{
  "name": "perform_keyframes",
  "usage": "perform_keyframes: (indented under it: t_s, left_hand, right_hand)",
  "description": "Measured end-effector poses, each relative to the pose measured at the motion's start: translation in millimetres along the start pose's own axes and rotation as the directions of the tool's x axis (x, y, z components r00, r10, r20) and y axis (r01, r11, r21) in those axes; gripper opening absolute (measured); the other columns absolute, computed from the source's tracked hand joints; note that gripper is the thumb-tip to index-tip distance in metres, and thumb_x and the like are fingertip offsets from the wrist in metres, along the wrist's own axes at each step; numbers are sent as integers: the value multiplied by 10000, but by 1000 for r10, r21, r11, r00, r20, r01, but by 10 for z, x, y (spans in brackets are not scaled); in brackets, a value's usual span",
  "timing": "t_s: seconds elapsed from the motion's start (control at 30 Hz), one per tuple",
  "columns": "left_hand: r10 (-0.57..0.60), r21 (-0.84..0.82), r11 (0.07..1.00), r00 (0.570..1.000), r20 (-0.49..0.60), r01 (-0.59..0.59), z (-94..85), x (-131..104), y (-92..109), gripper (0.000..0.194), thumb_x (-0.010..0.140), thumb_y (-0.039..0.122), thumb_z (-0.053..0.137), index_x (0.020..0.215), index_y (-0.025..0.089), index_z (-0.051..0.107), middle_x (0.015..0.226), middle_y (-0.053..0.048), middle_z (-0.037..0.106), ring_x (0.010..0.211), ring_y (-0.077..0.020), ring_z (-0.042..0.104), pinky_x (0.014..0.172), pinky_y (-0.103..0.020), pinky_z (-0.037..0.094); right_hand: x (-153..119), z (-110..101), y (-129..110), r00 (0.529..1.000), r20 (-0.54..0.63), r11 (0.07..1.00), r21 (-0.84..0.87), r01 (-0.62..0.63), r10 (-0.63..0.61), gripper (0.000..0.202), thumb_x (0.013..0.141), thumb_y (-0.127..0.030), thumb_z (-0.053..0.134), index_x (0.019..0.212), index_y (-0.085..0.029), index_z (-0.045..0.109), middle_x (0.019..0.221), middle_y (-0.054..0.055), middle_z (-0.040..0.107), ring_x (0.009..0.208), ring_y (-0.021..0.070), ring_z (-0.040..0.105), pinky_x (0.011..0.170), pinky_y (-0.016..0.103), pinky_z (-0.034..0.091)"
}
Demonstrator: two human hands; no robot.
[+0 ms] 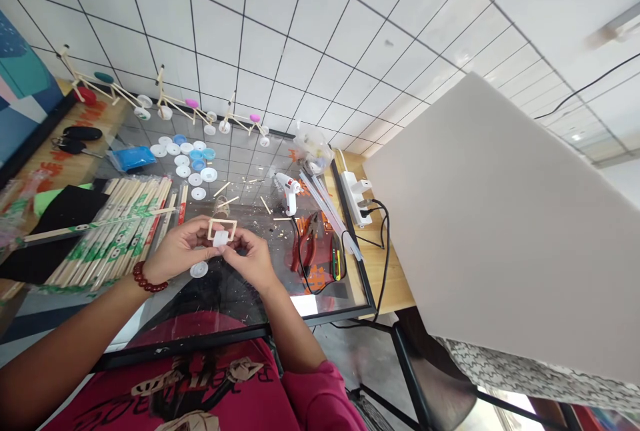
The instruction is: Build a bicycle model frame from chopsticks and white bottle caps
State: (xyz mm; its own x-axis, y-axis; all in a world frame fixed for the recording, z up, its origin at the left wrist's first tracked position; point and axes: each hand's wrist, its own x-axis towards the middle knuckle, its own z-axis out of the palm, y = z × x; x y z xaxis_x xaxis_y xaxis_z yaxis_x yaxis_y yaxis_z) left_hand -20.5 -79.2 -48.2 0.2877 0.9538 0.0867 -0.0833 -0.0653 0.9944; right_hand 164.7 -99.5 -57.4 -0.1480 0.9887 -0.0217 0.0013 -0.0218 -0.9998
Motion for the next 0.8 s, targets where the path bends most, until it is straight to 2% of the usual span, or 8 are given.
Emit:
perform_keyframes:
  t_s: [0.17,0.33,0.57,0.8]
  left_hand:
    - [-22,-42,999,1000,17,22,-18,-2,-7,366,726,369,927,958,178,718,1024,-53,708,876,-178,742,811,-306,645]
    - [-92,-79,992,993,79,98,-43,2,26,387,672,322,957,897,179,677,900,-14,698,798,-162,734,783,-300,643]
    - [-138,-58,988,989,56,141,-37,-6,51,419,645,359,970,873,179,667,902,-41,755,804,-191,765,786,-319,653]
    - [-77,-102,992,997,29,80,-11,-1,-35,419,673,378,957,899,193,656,903,-20,743,839,-179,753,810,-315,650]
  right_hand:
    - [-11,-2,-23,1000,14,1000,-15,-11,12,435,760,-583,862,971,-218,755,794,10,725,681,141,599,693,288,531]
    - [-32,-14,-6,999,41,999,-37,26,-25,376,809,-556,830,961,-218,763,790,5,706,677,133,589,693,284,522]
    - [-35,-29,0,999,26,998,-50,45,-44,387,796,-547,851,970,-214,759,782,5,702,690,141,597,708,295,536]
    - [2,-11,-38,1000,4,1000,-5,23,-23,426,735,-563,901,920,-209,754,737,-3,696,659,132,581,644,267,508]
